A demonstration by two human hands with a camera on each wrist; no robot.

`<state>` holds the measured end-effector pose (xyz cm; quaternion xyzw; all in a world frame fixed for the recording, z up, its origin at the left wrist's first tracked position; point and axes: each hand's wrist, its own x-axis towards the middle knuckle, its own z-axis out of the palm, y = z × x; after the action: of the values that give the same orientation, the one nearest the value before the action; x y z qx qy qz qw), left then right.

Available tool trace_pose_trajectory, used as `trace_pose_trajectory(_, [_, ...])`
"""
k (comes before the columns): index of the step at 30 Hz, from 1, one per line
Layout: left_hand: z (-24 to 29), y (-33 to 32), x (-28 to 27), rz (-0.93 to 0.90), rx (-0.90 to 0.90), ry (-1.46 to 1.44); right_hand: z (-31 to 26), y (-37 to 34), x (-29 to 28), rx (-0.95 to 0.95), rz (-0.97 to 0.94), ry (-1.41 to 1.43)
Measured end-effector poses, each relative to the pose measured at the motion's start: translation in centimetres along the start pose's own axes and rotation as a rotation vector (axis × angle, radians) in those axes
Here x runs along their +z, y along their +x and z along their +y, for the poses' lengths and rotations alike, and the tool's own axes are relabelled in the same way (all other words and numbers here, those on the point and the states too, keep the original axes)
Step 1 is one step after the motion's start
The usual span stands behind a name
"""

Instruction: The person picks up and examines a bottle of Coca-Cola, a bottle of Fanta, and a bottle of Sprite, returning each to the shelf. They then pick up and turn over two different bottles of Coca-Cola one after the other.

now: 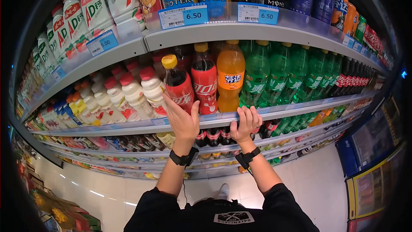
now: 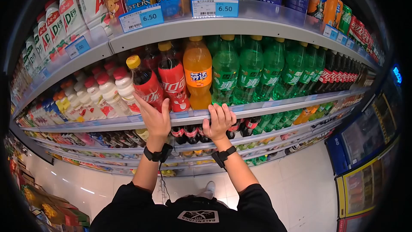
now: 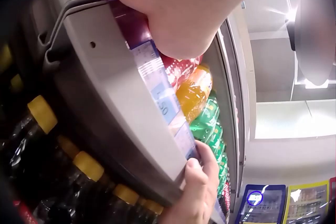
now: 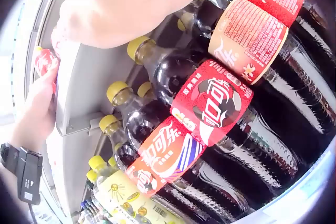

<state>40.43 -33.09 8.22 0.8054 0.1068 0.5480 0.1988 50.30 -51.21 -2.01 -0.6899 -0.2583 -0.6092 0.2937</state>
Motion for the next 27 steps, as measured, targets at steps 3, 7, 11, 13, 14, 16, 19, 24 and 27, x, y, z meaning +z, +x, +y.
trace_pose_trajectory(3, [-0.2, 0.2, 0.4, -0.004, 0.035, 0.003, 0.0, 0.0, 0.0, 0.013, -0.006, 0.015])
trace_pose_trajectory(7, [-0.6, 0.2, 0.6, 0.047, 0.131, 0.031, 0.6, -0.5, 0.5, -0.054, -0.004, -0.036])
trace_pose_trajectory(11, [-0.5, 0.2, 0.6, 0.085, 0.166, 0.046, 0.8, -0.7, 0.8, -0.066, 0.036, -0.042])
trace_pose_trajectory(13, [0.1, 0.7, 0.1, 0.090, 0.181, 0.068, 0.7, -0.8, 1.0, -0.057, 0.049, -0.035])
trace_pose_trajectory(14, [0.1, 0.6, 0.2, 0.111, 0.185, 0.057, 0.8, -0.7, 1.0, -0.062, 0.050, -0.045])
trace_pose_trajectory(16, [-0.2, 0.3, 0.3, 0.119, 0.193, 0.010, 0.9, -0.8, 0.9, -0.070, 0.044, -0.075])
trace_pose_trajectory(19, [-0.5, 0.2, 0.1, 0.139, 0.202, -0.051, 1.0, -0.8, 0.8, -0.092, 0.023, -0.077])
trace_pose_trajectory(24, [0.2, -0.4, -0.9, 0.135, 0.171, -0.126, 0.9, -0.7, 0.6, -0.084, 0.011, -0.061])
trace_pose_trajectory(27, [1.5, -0.8, -1.6, 0.171, 0.160, -0.120, 0.8, -0.4, 0.5, -0.088, 0.008, -0.059])
